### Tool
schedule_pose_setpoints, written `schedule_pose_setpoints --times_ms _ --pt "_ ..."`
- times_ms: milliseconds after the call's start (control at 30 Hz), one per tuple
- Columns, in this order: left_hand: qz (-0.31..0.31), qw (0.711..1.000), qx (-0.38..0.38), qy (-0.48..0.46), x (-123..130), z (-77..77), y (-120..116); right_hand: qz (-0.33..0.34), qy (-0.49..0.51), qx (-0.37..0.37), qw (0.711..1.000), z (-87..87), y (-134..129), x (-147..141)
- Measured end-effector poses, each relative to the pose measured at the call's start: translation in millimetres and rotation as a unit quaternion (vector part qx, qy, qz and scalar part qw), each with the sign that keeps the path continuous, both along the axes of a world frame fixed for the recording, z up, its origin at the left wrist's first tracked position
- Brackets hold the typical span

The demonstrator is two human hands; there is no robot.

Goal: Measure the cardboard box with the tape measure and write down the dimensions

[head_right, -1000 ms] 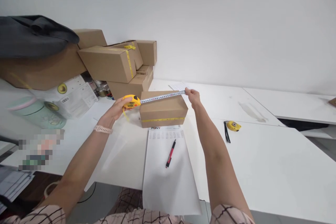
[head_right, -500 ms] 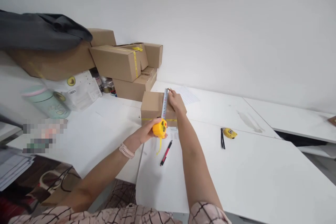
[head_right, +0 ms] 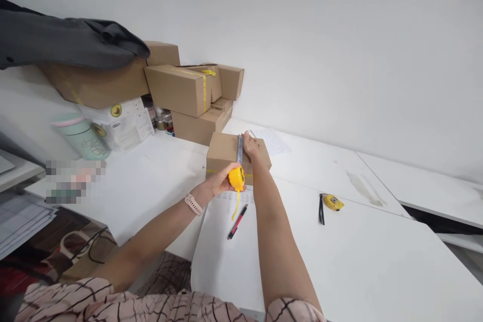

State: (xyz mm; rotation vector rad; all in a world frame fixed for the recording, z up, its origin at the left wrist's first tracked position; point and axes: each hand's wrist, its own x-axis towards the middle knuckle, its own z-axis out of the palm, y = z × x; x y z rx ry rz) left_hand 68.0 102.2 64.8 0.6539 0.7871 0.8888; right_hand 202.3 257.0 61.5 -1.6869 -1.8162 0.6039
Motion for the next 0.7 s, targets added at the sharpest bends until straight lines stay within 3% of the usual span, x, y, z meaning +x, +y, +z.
schedule_pose_setpoints --times_ms 467,700 --pt "-0.001 0.999 0.034 0.001 6.1 -6.4 -5.1 -0.018 -0.213 0.007 0.977 -8.7 10.9 -19.7" --pt "-0.005 1.0 0.023 0.009 5.1 -5.1 -1.9 -0.033 -0.213 0.006 0.976 -12.3 14.1 -25.3"
